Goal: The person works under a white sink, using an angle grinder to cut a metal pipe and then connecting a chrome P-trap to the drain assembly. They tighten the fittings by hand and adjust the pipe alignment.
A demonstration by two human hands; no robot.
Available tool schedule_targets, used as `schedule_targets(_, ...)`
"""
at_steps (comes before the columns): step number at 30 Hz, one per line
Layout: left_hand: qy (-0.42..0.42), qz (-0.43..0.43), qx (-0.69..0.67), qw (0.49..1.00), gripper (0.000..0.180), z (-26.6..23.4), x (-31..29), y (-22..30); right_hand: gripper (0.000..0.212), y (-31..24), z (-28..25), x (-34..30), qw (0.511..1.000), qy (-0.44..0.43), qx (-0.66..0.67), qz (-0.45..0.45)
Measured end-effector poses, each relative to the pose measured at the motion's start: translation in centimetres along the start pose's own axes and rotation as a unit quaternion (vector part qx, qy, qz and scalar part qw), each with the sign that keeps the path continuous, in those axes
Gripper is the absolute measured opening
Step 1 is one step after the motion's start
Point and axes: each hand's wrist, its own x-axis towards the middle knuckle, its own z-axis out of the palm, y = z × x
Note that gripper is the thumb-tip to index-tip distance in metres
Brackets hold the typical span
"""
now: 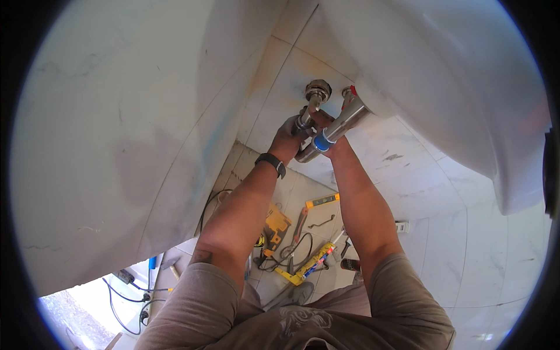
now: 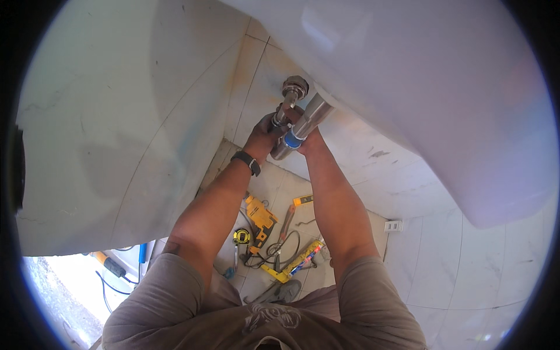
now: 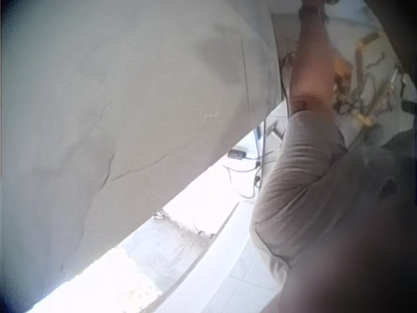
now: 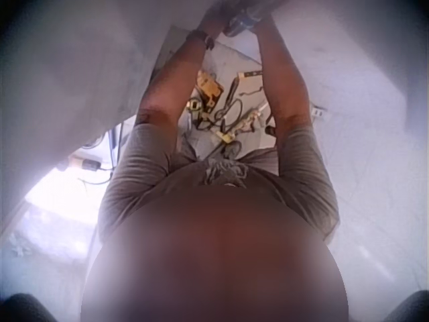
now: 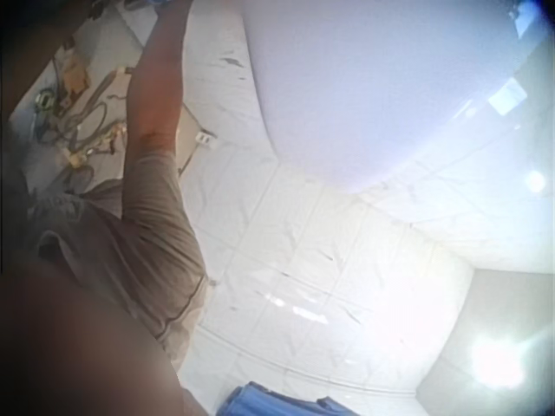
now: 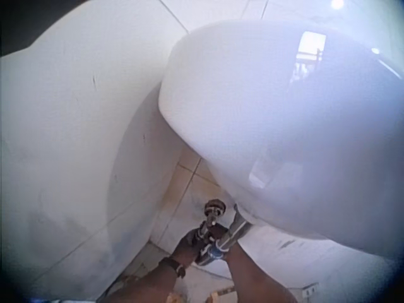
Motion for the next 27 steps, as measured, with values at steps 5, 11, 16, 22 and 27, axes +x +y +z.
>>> schedule_targets(5, 0.008, 0.032, -0.056, 0.998, 0.049, 0.1, 0.1, -0.8, 0.037, 0.1, 0.3, -0.2, 0.999, -0.040, 0.014, 0.006)
schedule_targets(11, -0.024, -0.037, -0.066, 0.997, 0.042, -0.6, -0.2, -1.4, 0.040, 0.4, -0.4, -0.4, 0.988, -0.073, -0.135, -0.005)
schedule_targets(16, -0.085, -0.114, -0.342, 0.929, 0.040, -1.3, -0.3, -2.7, 0.047, 0.3, -1.2, -0.2, 0.959, -0.074, -0.273, -0.030)
schedule_targets(22, -0.048, -0.134, -0.379, 0.914, 0.038, -0.6, 1.7, -3.6, 0.049, 1.1, -0.8, 0.1, 0.951, -0.041, -0.296, -0.075)
schedule_targets(27, 0.007, -0.149, -0.351, 0.924, 0.037, -0.2, 1.8, -3.1, 0.050, 1.0, -0.7, -0.5, 0.893, 0.005, -0.434, -0.116)
